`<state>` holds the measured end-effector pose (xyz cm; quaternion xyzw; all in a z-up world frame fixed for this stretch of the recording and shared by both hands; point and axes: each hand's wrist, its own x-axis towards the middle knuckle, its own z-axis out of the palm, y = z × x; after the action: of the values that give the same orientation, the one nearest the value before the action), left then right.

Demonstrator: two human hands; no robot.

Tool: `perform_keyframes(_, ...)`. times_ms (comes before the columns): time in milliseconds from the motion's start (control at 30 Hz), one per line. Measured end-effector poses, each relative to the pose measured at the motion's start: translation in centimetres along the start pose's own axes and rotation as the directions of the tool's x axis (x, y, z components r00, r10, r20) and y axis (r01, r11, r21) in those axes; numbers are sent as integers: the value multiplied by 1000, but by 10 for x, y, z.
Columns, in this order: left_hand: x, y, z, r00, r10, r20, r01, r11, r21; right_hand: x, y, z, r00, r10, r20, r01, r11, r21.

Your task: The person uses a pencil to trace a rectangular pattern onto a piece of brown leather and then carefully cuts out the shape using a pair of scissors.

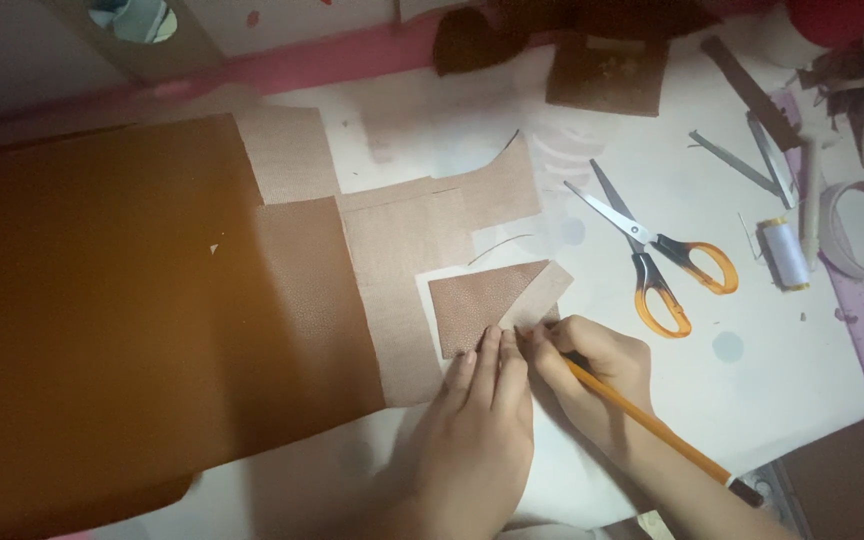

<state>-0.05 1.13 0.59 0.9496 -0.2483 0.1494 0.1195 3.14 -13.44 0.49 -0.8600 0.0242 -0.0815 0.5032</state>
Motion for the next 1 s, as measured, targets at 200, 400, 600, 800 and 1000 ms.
perform_keyframes(200, 0, 0, 0, 1000, 4, 0, -4, 999, 48, 0, 4, -3, 999, -29, 39, 28, 999, 14)
perform_keyframes(400, 0, -2, -2, 997, 58, 55, -64, 989, 130, -1, 6, -4, 1000, 14, 24, -15, 1000, 22)
perform_keyframes(600, 3, 1, -3, 994, -110, -30, 110, 994, -5, 2, 0, -1, 994, 97, -52, -98, 995, 1)
perform_keyframes(800, 9, -6, -19, 999, 11, 48, -14, 997, 69, 8, 3, -5, 972, 192, -136, -182, 980, 81)
perform_keyframes(1000, 9, -5, -16, 998, 34, 62, -38, 997, 67, 34, -18, -7, 989, 144, -28, -103, 815, 570)
